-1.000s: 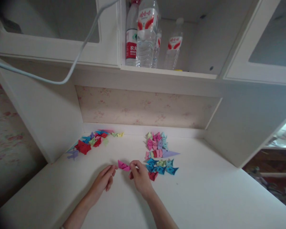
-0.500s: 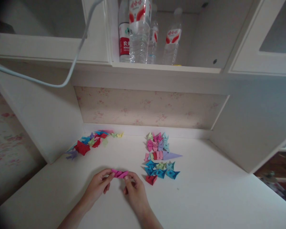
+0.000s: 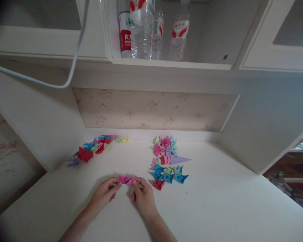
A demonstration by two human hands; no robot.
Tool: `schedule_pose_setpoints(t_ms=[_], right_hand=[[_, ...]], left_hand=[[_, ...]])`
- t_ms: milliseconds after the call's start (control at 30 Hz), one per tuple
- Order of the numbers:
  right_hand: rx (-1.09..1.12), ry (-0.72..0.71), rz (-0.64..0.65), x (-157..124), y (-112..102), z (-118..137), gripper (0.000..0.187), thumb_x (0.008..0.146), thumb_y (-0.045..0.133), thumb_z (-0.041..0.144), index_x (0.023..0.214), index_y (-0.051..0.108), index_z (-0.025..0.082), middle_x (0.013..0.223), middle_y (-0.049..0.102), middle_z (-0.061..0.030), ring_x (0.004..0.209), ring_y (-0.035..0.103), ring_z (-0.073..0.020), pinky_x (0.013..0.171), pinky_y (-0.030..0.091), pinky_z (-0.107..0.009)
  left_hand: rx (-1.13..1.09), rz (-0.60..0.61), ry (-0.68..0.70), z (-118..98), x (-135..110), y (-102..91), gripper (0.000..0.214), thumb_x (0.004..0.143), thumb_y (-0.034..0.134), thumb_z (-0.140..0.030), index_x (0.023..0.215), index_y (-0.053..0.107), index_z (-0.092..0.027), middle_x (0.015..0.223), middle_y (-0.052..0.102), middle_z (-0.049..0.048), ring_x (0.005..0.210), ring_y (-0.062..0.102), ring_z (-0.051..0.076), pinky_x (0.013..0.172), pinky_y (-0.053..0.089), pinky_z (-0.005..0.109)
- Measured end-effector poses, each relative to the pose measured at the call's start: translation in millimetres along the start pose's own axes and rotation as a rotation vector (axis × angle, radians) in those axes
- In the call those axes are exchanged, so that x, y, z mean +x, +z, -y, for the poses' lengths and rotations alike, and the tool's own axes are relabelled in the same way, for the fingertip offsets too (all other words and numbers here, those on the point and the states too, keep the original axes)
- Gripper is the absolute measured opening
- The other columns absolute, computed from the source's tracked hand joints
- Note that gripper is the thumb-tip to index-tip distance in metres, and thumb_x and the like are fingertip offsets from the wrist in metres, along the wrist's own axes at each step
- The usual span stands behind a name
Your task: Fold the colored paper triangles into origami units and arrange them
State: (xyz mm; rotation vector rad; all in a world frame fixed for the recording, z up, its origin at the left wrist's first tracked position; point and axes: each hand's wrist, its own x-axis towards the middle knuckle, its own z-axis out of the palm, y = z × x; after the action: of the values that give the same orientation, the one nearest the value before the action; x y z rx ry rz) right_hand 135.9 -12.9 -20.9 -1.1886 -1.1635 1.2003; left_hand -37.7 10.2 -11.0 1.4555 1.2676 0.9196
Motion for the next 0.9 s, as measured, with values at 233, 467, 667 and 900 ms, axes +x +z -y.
schedule_pose_setpoints(t_ms=[233,467,667,900], right_hand=[[-0.017,-0.018,-0.029,-0.5,1.9,-1.5,0.04,0.086,0.051,0.054,0.088,0.061,0.015,0.044,0.047,0.0056,0.04,0.041,-0.0081,0.041,0.029,-0.019],[-0.001,-0.012,0.031,0.8,0.5,-4.1,0.038,0.086,0.053,0.052,0.094,0.061,0.016,0.046,0.048,0.0056,0.042,0.041,-0.0079,0.042,0.028,-0.018],[-0.006,-0.025,0.041,0.3,1.3,-2.7,0.04,0.087,0.05,0.056,0.088,0.058,0.017,0.044,0.042,0.0079,0.039,0.035,-0.007,0.039,0.023,-0.019],[0.059,0.009,-0.01,0.0,1.6,-0.8,0.043,0.082,0.054,0.06,0.083,0.057,0.018,0.042,0.039,0.0087,0.037,0.029,-0.0069,0.037,0.019,-0.02]], left_hand=[[0.015,-0.038,0.064,-1.1,-0.7,2.4,0.043,0.079,0.057,-0.054,0.089,0.067,-0.014,0.052,0.047,-0.0054,0.045,0.038,0.008,0.043,0.029,0.019],[0.046,-0.127,0.065,-1.1,-0.6,0.8,0.042,0.078,0.058,-0.053,0.087,0.068,-0.014,0.054,0.051,-0.0044,0.046,0.038,0.009,0.044,0.028,0.02],[0.055,-0.116,0.058,-4.6,-1.3,2.3,0.043,0.077,0.058,-0.055,0.083,0.07,-0.014,0.054,0.055,-0.0018,0.047,0.042,0.011,0.044,0.027,0.021],[0.05,-0.127,0.068,-8.1,-2.3,8.3,0.045,0.078,0.058,-0.055,0.09,0.071,-0.014,0.063,0.062,0.0009,0.054,0.05,0.013,0.048,0.034,0.021]])
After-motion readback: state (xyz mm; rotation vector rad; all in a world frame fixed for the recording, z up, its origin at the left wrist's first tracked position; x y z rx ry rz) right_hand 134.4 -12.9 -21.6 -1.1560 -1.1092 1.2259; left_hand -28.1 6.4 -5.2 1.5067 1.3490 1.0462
